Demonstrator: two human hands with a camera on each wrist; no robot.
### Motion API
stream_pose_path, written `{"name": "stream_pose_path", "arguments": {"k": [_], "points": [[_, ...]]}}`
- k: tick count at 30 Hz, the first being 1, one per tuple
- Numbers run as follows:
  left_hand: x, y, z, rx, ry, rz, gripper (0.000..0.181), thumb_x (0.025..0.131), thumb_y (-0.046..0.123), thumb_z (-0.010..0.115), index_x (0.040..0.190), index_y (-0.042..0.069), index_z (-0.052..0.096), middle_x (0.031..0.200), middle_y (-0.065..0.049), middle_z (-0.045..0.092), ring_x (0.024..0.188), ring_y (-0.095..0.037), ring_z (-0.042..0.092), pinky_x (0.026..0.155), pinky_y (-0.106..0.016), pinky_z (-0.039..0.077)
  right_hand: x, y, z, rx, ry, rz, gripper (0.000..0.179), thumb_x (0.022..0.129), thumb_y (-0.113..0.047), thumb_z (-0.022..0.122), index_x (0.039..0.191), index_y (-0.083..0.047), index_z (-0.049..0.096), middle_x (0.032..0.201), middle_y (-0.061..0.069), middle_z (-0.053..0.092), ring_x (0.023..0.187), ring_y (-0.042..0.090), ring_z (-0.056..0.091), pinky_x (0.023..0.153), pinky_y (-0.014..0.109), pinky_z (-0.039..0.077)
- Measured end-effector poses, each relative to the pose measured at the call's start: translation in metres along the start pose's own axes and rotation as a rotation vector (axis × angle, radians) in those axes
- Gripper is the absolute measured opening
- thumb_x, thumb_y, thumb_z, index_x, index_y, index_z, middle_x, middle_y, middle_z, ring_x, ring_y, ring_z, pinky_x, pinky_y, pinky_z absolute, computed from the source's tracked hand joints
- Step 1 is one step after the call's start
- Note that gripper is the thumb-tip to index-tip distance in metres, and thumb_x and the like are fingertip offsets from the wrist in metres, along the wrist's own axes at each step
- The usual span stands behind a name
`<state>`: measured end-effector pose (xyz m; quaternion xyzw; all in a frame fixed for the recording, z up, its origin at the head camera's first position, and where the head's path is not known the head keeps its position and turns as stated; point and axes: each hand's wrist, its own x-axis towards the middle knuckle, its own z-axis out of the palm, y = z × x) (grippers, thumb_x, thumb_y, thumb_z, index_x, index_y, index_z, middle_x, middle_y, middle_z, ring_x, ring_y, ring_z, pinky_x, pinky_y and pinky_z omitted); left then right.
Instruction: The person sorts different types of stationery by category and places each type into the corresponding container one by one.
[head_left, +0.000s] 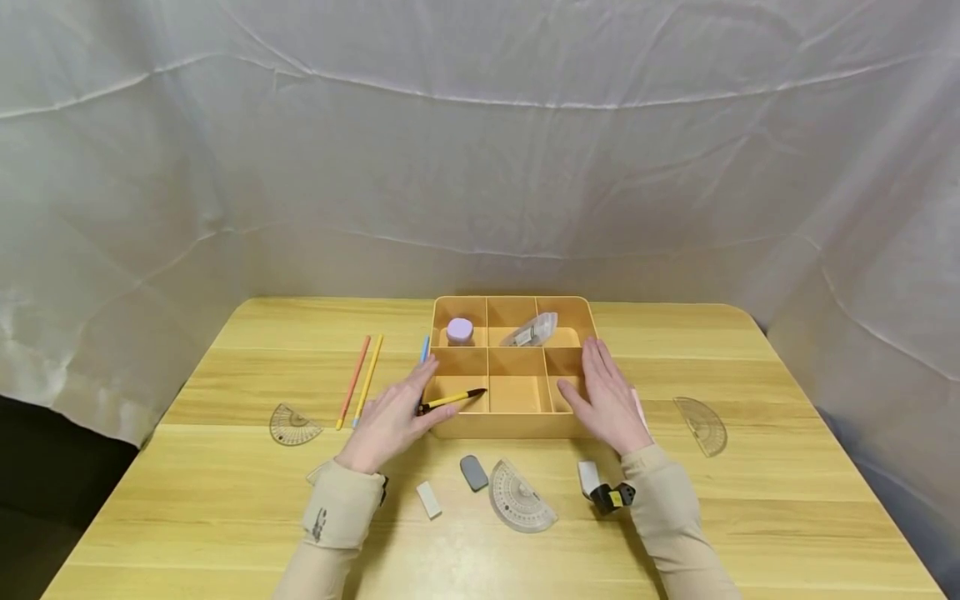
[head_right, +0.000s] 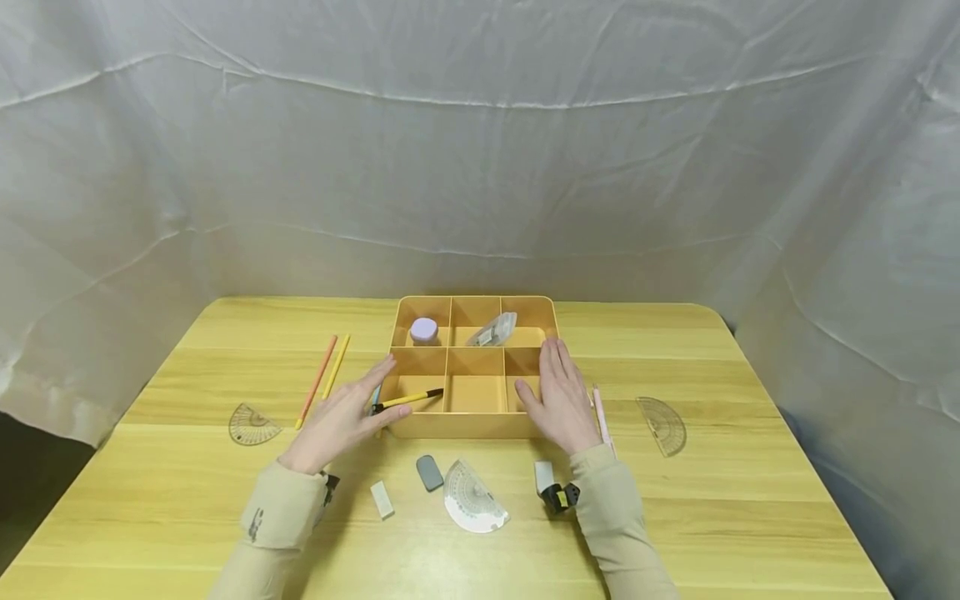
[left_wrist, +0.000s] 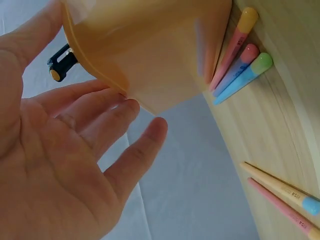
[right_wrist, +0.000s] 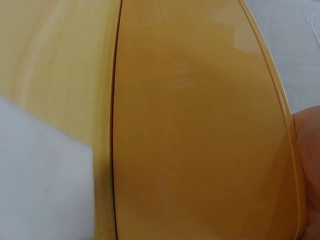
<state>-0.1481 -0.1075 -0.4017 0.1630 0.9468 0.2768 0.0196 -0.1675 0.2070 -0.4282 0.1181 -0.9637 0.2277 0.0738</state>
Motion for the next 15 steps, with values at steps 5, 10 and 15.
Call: {"name": "stream_pose_path", "arguments": {"k": [5, 10, 15], "points": [[0.000, 0.000, 0.000, -0.025, -0.018, -0.030, 0.087, 0.094, 0.055, 0.062, 0.159, 0.008, 0.027, 0.166, -0.010, 0.026, 0.147, -0.040, 0.038, 0.117, -0.064, 0.032, 0.000, 0.001, 0.000, 0.026, -0.004, 0.007, 0.079, 0.103, -0.035, 0.051, 0.154, 0.013, 0.016, 0.165, 0.030, 0.016, 0.155, 0.044, 0.014, 0.125, 0.058, 0.020], [0.001, 0.000, 0.000, -0.062, -0.041, -0.051, 0.088, 0.094, 0.054, 0.063, 0.160, 0.010, 0.024, 0.167, -0.008, 0.023, 0.149, -0.037, 0.034, 0.121, -0.064, 0.024, -0.001, 0.007, -0.008, 0.249, -0.058, 0.076, 0.081, 0.104, -0.037, 0.051, 0.159, 0.006, 0.008, 0.168, 0.025, 0.004, 0.156, 0.043, 0.005, 0.126, 0.061, 0.010], [0.001, 0.000, 0.000, -0.070, -0.054, -0.061, 0.088, 0.095, 0.052, 0.062, 0.161, 0.010, 0.021, 0.168, -0.009, 0.021, 0.150, -0.035, 0.031, 0.123, -0.063, 0.020, -0.003, 0.018, -0.029, 0.465, -0.122, 0.155, 0.078, 0.106, -0.039, 0.046, 0.161, -0.002, 0.004, 0.168, 0.023, -0.001, 0.155, 0.046, 0.003, 0.125, 0.063, 0.008]]}}
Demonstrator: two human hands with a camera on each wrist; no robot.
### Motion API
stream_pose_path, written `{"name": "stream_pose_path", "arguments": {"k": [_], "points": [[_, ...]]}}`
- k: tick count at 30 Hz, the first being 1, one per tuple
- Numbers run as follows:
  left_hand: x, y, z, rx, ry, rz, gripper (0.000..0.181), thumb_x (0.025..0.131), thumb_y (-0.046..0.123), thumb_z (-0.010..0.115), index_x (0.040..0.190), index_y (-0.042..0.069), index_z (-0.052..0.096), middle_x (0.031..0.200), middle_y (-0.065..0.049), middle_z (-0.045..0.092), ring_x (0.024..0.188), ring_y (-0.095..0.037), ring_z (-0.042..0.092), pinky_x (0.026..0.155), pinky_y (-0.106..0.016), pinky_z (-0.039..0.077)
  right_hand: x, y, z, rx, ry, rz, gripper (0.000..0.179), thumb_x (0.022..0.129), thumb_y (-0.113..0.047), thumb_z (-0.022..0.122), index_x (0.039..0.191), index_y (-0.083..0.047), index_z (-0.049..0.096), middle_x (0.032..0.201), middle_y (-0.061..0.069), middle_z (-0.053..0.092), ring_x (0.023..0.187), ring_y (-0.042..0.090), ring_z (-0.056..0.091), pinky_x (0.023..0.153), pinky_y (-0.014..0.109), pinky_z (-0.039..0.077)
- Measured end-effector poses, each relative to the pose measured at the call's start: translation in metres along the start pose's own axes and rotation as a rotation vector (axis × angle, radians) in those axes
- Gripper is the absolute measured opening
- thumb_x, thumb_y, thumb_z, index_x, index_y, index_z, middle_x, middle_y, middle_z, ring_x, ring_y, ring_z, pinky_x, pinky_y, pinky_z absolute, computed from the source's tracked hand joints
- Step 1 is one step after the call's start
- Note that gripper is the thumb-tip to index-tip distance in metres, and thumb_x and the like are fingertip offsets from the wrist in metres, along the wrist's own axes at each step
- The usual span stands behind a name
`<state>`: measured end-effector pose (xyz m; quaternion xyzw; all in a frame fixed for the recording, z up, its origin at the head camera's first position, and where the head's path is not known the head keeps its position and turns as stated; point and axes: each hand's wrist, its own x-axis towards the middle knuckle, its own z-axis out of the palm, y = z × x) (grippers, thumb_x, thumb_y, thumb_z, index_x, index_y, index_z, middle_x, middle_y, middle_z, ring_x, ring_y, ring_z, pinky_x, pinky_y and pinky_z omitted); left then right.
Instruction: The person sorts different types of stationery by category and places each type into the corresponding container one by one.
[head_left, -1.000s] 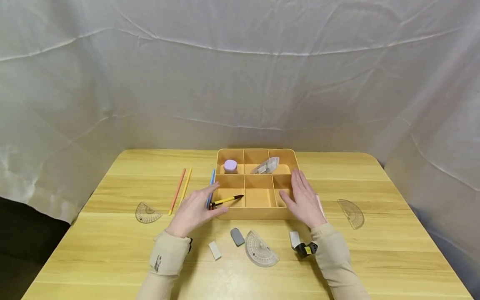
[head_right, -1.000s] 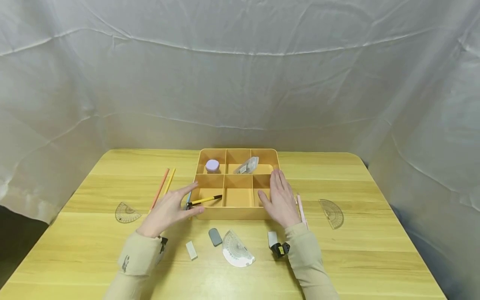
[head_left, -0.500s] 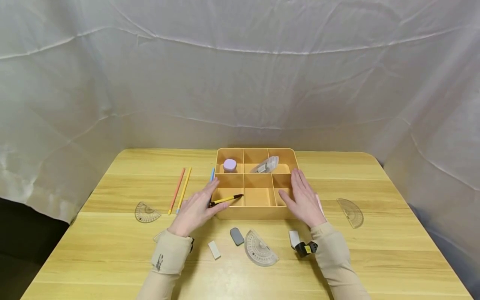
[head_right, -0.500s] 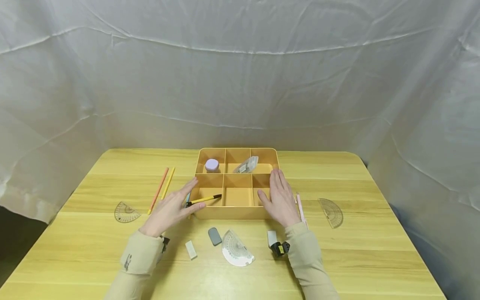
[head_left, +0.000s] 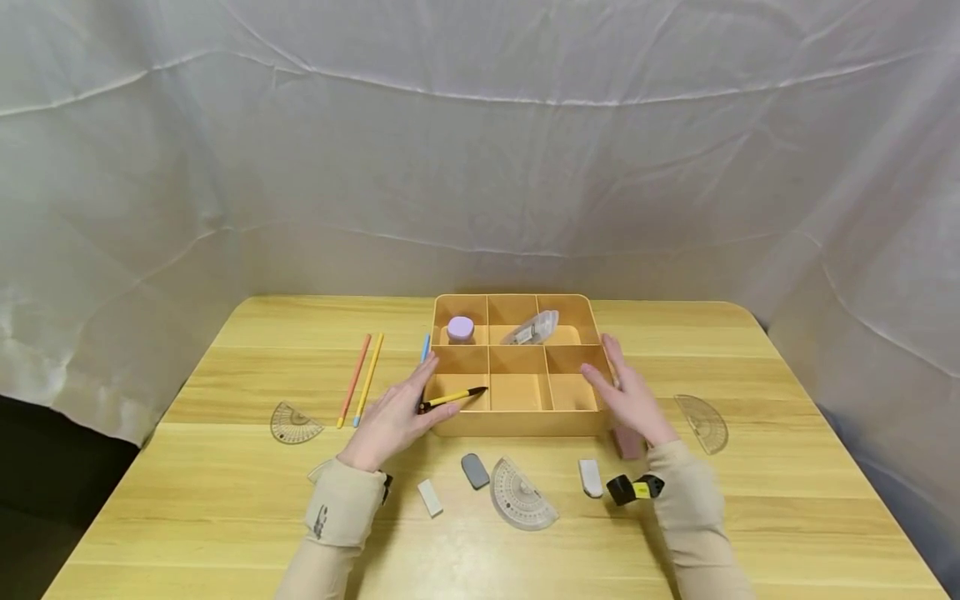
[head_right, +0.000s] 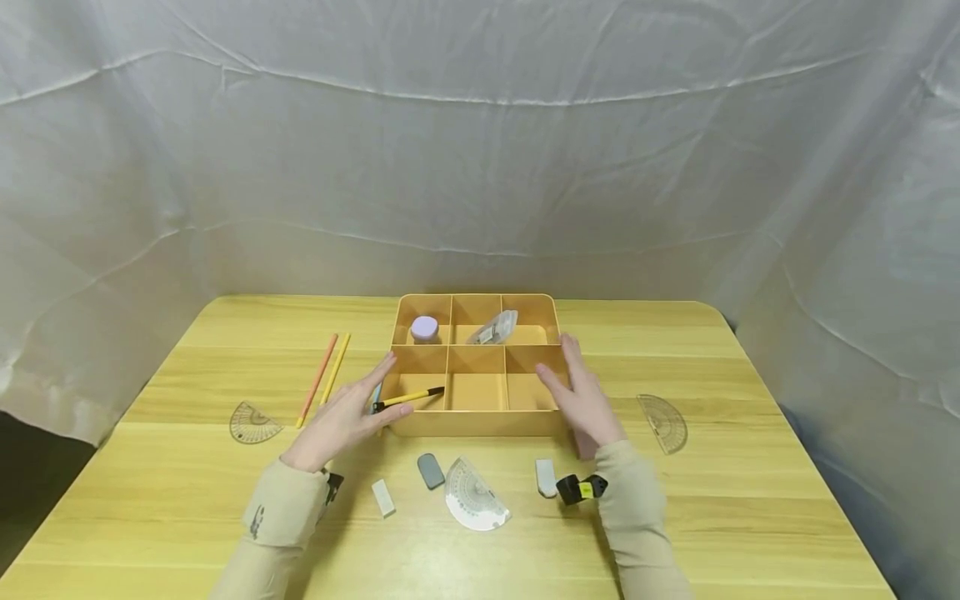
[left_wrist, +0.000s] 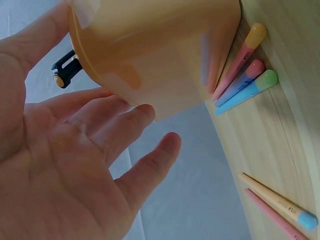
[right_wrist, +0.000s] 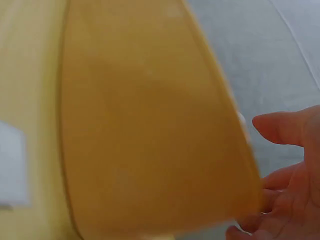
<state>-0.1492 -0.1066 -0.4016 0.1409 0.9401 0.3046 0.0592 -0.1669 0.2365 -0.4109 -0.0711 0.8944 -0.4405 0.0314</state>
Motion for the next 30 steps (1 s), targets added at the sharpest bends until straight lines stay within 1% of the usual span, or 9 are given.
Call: {"name": "stream_pose_path", "arguments": {"k": [3, 6, 8, 10, 13, 18, 21, 25, 30], "points": [[0.001, 0.000, 0.001, -0.007, -0.001, -0.002, 0.087, 0.096, 0.050, 0.063, 0.161, 0.010, 0.021, 0.168, -0.009, 0.021, 0.150, -0.036, 0.032, 0.123, -0.063, 0.020, -0.005, 0.002, -0.019, 0.086, -0.006, -0.002, 0.071, 0.108, -0.035, 0.044, 0.159, 0.004, 0.014, 0.166, 0.027, 0.011, 0.153, 0.049, 0.015, 0.124, 0.061, 0.017], [0.001, 0.000, 0.001, -0.015, -0.003, -0.004, 0.085, 0.097, 0.047, 0.063, 0.161, 0.010, 0.022, 0.168, -0.009, 0.021, 0.150, -0.037, 0.032, 0.123, -0.063, 0.021, -0.011, 0.008, -0.036, 0.108, -0.010, -0.007, 0.062, 0.109, -0.031, 0.041, 0.154, 0.009, 0.027, 0.160, 0.030, 0.030, 0.148, 0.044, 0.031, 0.121, 0.034, 0.035], [0.001, 0.000, 0.000, -0.019, -0.004, -0.005, 0.085, 0.097, 0.047, 0.063, 0.161, 0.009, 0.022, 0.168, -0.009, 0.021, 0.150, -0.037, 0.032, 0.123, -0.063, 0.021, -0.014, 0.015, -0.046, 0.136, -0.028, 0.005, 0.059, 0.110, -0.029, 0.041, 0.150, 0.013, 0.033, 0.154, 0.033, 0.039, 0.141, 0.028, 0.048, 0.110, 0.019, 0.044], [0.001, 0.000, 0.000, -0.020, -0.006, -0.006, 0.085, 0.097, 0.046, 0.063, 0.161, 0.009, 0.021, 0.168, -0.009, 0.021, 0.150, -0.037, 0.032, 0.123, -0.063, 0.021, -0.017, 0.020, -0.054, 0.159, -0.047, 0.017, 0.057, 0.110, -0.026, 0.042, 0.146, 0.017, 0.036, 0.147, 0.036, 0.046, 0.126, 0.011, 0.060, 0.097, 0.009, 0.048], [0.000, 0.000, -0.001, -0.021, -0.009, -0.006, 0.086, 0.096, 0.046, 0.064, 0.161, 0.009, 0.021, 0.168, -0.009, 0.020, 0.149, -0.039, 0.032, 0.123, -0.063, 0.022, -0.021, 0.028, -0.062, 0.158, -0.073, 0.045, 0.052, 0.109, -0.021, 0.044, 0.139, 0.021, 0.043, 0.132, 0.039, 0.058, 0.102, -0.006, 0.065, 0.089, 0.014, 0.055], [0.000, 0.000, -0.002, -0.017, -0.010, 0.000, 0.086, 0.096, 0.047, 0.064, 0.160, 0.009, 0.021, 0.168, -0.008, 0.020, 0.149, -0.039, 0.033, 0.122, -0.063, 0.024, -0.026, 0.036, -0.072, -0.010, -0.119, 0.096, 0.040, 0.105, -0.016, 0.051, 0.121, 0.021, 0.059, 0.098, 0.026, 0.073, 0.080, 0.009, 0.070, 0.075, 0.027, 0.062], [0.000, 0.000, -0.002, -0.016, -0.009, 0.004, 0.086, 0.096, 0.049, 0.063, 0.161, 0.009, 0.022, 0.168, -0.008, 0.020, 0.149, -0.038, 0.033, 0.122, -0.063, 0.024, -0.027, 0.039, -0.073, -0.080, -0.171, 0.149, 0.034, 0.104, -0.015, 0.054, 0.108, 0.017, 0.065, 0.086, 0.018, 0.073, 0.075, 0.016, 0.069, 0.070, 0.030, 0.062], [0.000, 0.000, -0.001, -0.008, -0.005, 0.011, 0.086, 0.096, 0.048, 0.063, 0.160, 0.009, 0.022, 0.167, -0.008, 0.021, 0.147, -0.040, 0.036, 0.118, -0.062, 0.032, -0.028, 0.042, -0.070, -0.147, -0.216, 0.211, 0.028, 0.100, -0.016, 0.059, 0.091, 0.008, 0.069, 0.074, 0.006, 0.069, 0.069, 0.015, 0.065, 0.064, 0.030, 0.060], [0.000, -0.001, 0.000, 0.002, -0.002, 0.015, 0.084, 0.097, 0.045, 0.063, 0.160, 0.007, 0.022, 0.167, -0.010, 0.021, 0.146, -0.041, 0.036, 0.116, -0.060, 0.037, -0.028, 0.044, -0.061, -0.162, -0.230, 0.282, 0.026, 0.096, -0.016, 0.065, 0.080, 0.004, 0.069, 0.066, 0.002, 0.066, 0.062, 0.012, 0.061, 0.058, 0.027, 0.057]]}}
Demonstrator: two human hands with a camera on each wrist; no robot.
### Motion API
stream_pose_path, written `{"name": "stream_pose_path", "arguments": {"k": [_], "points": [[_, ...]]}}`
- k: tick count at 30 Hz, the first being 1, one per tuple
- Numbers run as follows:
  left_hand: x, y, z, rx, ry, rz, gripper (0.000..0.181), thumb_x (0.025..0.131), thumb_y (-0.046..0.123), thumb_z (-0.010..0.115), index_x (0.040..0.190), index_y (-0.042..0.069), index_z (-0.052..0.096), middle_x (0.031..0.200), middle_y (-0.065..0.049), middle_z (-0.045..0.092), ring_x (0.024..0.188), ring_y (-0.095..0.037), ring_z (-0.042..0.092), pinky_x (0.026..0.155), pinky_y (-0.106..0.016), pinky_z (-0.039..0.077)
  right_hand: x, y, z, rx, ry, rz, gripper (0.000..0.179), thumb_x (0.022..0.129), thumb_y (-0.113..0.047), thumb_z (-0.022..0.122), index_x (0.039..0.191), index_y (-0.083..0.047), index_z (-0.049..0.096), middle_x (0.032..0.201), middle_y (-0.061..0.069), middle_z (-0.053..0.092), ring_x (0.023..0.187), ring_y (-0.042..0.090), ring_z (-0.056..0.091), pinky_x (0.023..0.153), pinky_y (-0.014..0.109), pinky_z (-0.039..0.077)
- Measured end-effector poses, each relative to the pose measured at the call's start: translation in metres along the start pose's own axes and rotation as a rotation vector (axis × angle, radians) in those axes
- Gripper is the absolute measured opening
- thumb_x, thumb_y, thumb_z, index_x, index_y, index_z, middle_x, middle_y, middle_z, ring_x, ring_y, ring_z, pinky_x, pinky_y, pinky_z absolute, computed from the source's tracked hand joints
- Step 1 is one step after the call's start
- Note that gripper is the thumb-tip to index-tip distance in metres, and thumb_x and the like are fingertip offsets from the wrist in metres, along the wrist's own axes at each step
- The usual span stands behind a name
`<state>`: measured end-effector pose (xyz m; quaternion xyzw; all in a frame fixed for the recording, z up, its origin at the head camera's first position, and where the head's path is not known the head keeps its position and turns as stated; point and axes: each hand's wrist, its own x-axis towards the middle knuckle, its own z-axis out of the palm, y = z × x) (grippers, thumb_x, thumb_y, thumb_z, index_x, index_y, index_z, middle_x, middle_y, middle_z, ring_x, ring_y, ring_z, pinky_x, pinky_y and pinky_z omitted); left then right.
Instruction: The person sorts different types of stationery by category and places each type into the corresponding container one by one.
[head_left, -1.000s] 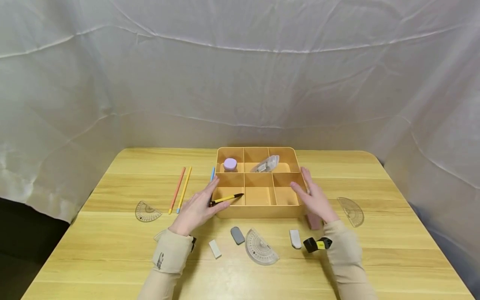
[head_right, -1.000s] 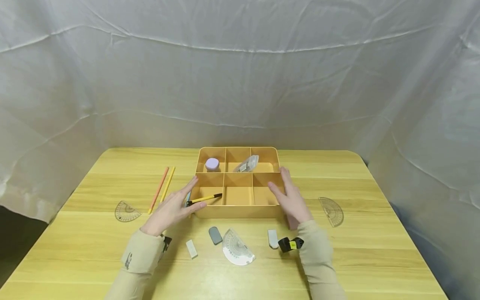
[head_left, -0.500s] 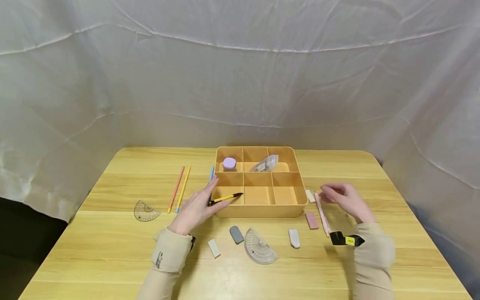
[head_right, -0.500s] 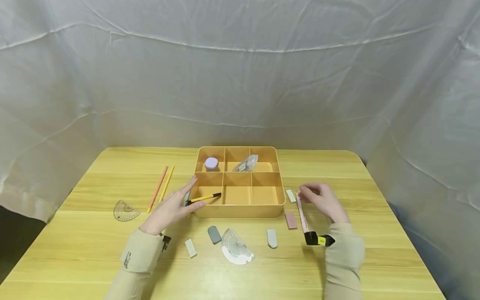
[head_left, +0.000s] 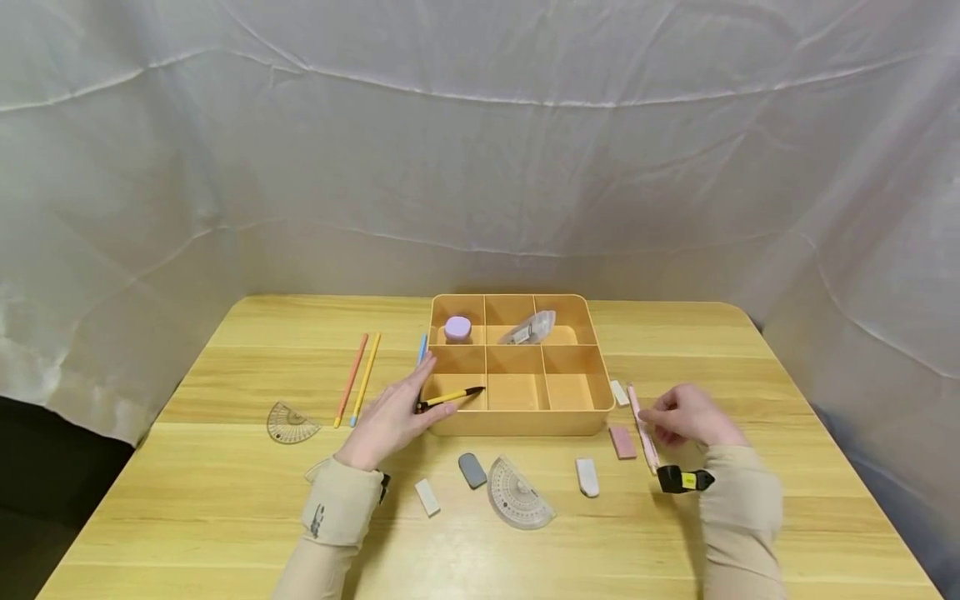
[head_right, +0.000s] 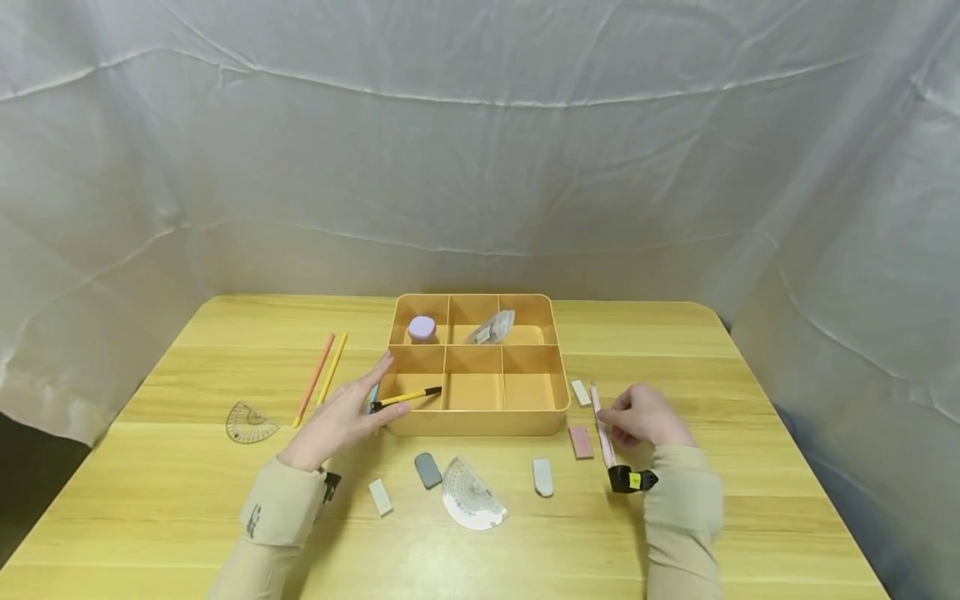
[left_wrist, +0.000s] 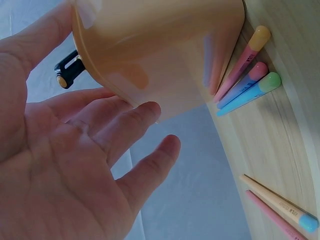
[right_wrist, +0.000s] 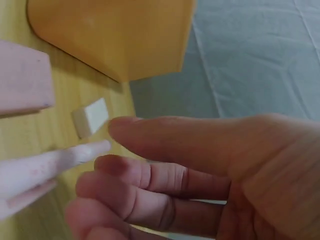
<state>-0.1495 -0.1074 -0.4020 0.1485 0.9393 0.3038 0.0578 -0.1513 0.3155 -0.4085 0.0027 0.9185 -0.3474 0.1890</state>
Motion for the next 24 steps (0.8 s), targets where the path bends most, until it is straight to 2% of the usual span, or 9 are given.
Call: {"name": "stream_pose_path", "arguments": {"k": [4, 13, 19, 24], "points": [[0.000, 0.000, 0.000, -0.002, -0.003, -0.001, 0.084, 0.097, 0.044, 0.063, 0.160, 0.007, 0.022, 0.167, -0.010, 0.020, 0.148, -0.040, 0.034, 0.121, -0.061, 0.028, 0.001, 0.002, 0.005, -0.007, -0.005, 0.036, 0.025, 0.092, -0.016, 0.071, 0.075, 0.002, 0.069, 0.063, 0.002, 0.066, 0.058, 0.011, 0.060, 0.055, 0.026, 0.055], [0.000, 0.001, 0.000, -0.002, -0.006, 0.002, 0.084, 0.098, 0.043, 0.063, 0.160, 0.006, 0.022, 0.167, -0.012, 0.020, 0.149, -0.038, 0.033, 0.123, -0.059, 0.026, 0.006, 0.008, 0.012, -0.017, -0.007, 0.087, 0.026, 0.086, -0.018, 0.076, 0.069, -0.002, 0.066, 0.055, 0.000, 0.061, 0.050, 0.009, 0.056, 0.050, 0.023, 0.050], [0.000, 0.001, 0.000, -0.009, -0.005, -0.001, 0.083, 0.098, 0.043, 0.063, 0.160, 0.006, 0.022, 0.167, -0.011, 0.020, 0.148, -0.039, 0.034, 0.121, -0.059, 0.029, 0.008, 0.010, 0.013, -0.048, 0.004, 0.115, 0.027, 0.086, -0.021, 0.077, 0.068, -0.003, 0.066, 0.056, 0.000, 0.062, 0.050, 0.010, 0.057, 0.051, 0.024, 0.051], [0.000, 0.001, 0.000, -0.009, -0.005, 0.006, 0.083, 0.098, 0.044, 0.062, 0.159, 0.005, 0.022, 0.167, -0.012, 0.020, 0.149, -0.036, 0.032, 0.123, -0.058, 0.026, 0.008, 0.010, 0.013, -0.051, 0.009, 0.123, 0.027, 0.084, -0.021, 0.078, 0.070, -0.003, 0.066, 0.057, 0.001, 0.062, 0.051, 0.010, 0.057, 0.051, 0.023, 0.050]]}}
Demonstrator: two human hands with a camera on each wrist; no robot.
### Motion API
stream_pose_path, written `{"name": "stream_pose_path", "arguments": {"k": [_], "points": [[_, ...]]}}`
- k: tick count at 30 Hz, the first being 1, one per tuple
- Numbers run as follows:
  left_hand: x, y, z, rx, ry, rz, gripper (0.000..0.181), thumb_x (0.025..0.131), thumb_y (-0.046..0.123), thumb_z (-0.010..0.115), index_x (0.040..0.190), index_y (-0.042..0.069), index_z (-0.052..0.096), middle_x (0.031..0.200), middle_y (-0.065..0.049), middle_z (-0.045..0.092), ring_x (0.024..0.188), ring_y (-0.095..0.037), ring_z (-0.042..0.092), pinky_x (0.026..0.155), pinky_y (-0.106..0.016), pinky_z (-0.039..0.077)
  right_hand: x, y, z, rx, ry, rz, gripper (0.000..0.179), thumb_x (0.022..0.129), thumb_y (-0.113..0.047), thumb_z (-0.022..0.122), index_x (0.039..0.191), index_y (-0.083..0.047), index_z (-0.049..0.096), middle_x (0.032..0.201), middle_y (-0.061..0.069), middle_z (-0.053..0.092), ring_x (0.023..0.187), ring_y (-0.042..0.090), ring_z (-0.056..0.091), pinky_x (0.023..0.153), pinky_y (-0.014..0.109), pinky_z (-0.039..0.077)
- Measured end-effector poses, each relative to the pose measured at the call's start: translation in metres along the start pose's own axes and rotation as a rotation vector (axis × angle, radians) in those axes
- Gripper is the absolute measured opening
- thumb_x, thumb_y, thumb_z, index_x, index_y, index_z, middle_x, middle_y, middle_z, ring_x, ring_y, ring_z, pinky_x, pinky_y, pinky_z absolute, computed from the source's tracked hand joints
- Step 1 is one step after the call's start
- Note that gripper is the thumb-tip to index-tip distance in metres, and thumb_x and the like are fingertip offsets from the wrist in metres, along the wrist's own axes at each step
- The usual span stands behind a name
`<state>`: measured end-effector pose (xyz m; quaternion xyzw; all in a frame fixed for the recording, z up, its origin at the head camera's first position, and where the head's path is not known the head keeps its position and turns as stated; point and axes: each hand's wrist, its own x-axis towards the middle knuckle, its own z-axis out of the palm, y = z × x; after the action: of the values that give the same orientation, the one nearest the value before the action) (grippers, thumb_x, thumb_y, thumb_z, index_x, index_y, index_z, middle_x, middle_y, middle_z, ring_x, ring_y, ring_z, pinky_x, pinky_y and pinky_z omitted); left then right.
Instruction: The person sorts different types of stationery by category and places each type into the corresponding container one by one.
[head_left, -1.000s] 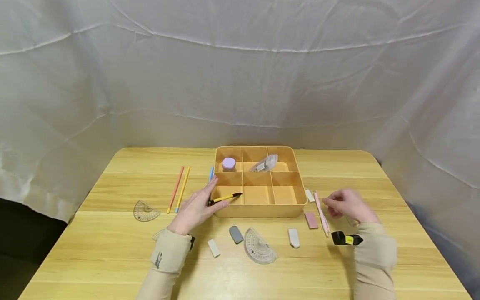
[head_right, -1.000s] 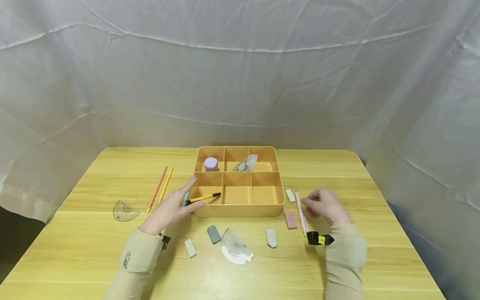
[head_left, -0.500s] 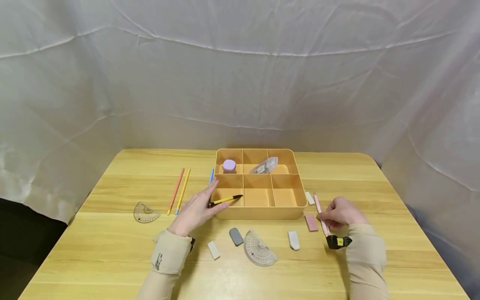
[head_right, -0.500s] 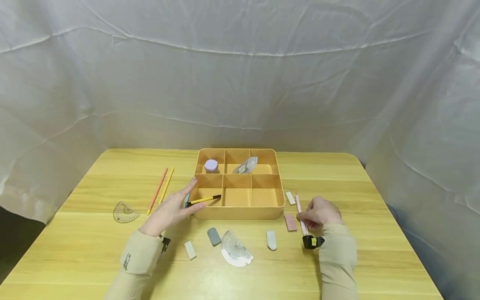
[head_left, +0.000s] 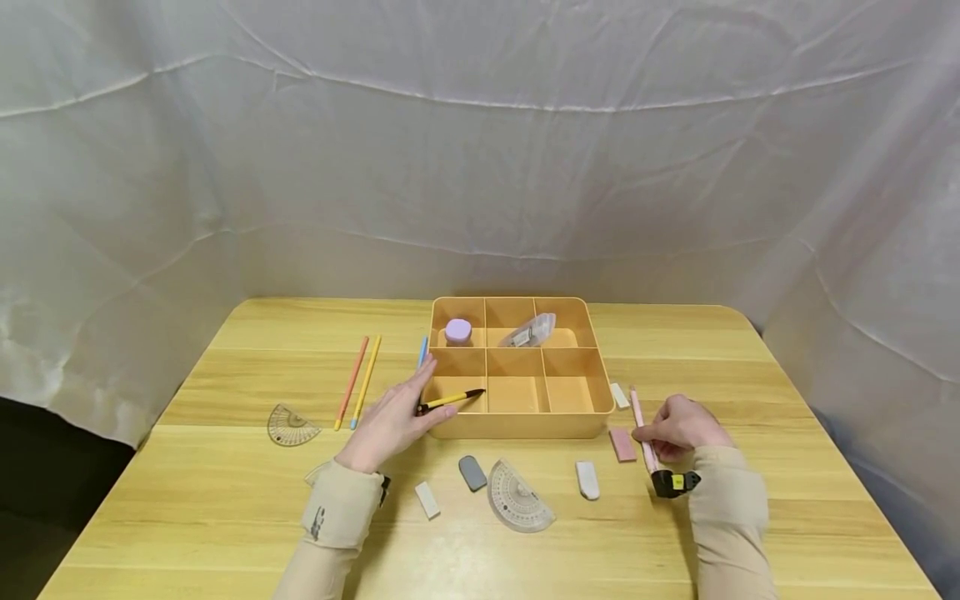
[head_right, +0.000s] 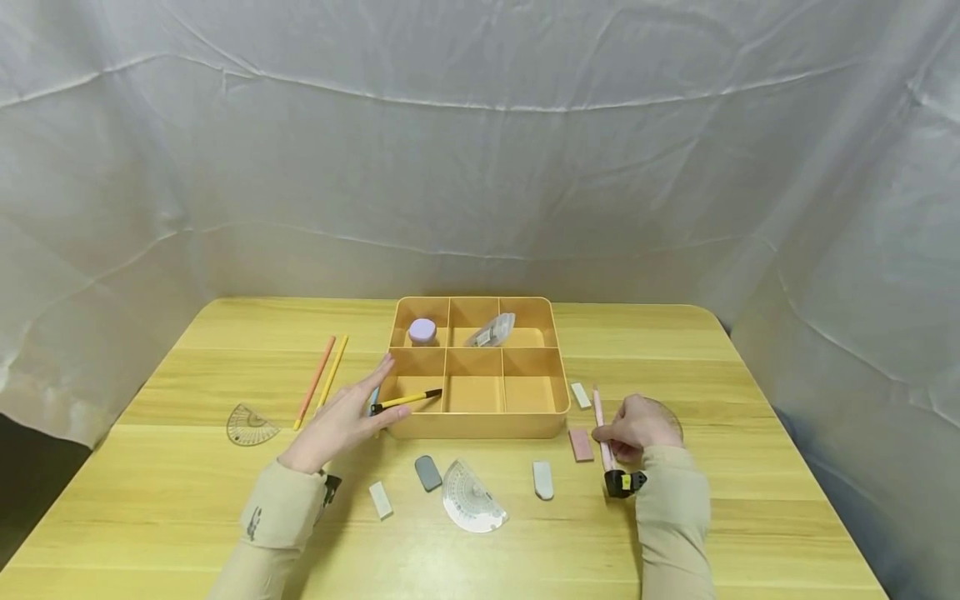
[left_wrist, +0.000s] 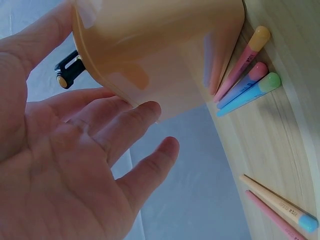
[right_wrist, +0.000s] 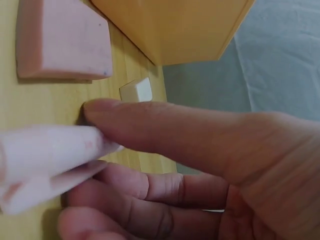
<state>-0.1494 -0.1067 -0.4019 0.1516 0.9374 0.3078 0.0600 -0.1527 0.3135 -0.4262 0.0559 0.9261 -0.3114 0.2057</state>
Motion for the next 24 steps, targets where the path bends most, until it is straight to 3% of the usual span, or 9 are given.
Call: {"name": "stream_pose_path", "arguments": {"k": [13, 20, 24], "points": [[-0.001, -0.001, 0.000, -0.006, 0.000, 0.008, 0.083, 0.098, 0.042, 0.063, 0.159, 0.004, 0.022, 0.167, -0.013, 0.020, 0.151, -0.035, 0.030, 0.124, -0.057, 0.024, -0.001, -0.005, -0.002, -0.019, 0.001, -0.006, 0.017, 0.086, -0.015, 0.071, 0.079, 0.000, 0.068, 0.064, 0.004, 0.068, 0.058, 0.012, 0.062, 0.055, 0.025, 0.054], [0.000, -0.001, 0.000, -0.010, 0.001, 0.009, 0.083, 0.098, 0.042, 0.063, 0.159, 0.005, 0.022, 0.167, -0.013, 0.020, 0.151, -0.035, 0.030, 0.124, -0.058, 0.025, -0.003, -0.010, -0.010, 0.015, 0.089, -0.046, 0.023, 0.091, -0.012, 0.064, 0.094, 0.011, 0.066, 0.074, 0.012, 0.069, 0.063, 0.014, 0.063, 0.059, 0.027, 0.054], [0.000, -0.001, 0.001, -0.006, -0.003, 0.012, 0.083, 0.098, 0.043, 0.062, 0.159, 0.004, 0.021, 0.167, -0.013, 0.019, 0.151, -0.035, 0.030, 0.124, -0.057, 0.024, -0.007, -0.016, -0.014, 0.097, 0.143, -0.074, 0.033, 0.093, -0.010, 0.060, 0.108, 0.019, 0.062, 0.086, 0.021, 0.071, 0.067, 0.015, 0.068, 0.065, 0.031, 0.060]]}}
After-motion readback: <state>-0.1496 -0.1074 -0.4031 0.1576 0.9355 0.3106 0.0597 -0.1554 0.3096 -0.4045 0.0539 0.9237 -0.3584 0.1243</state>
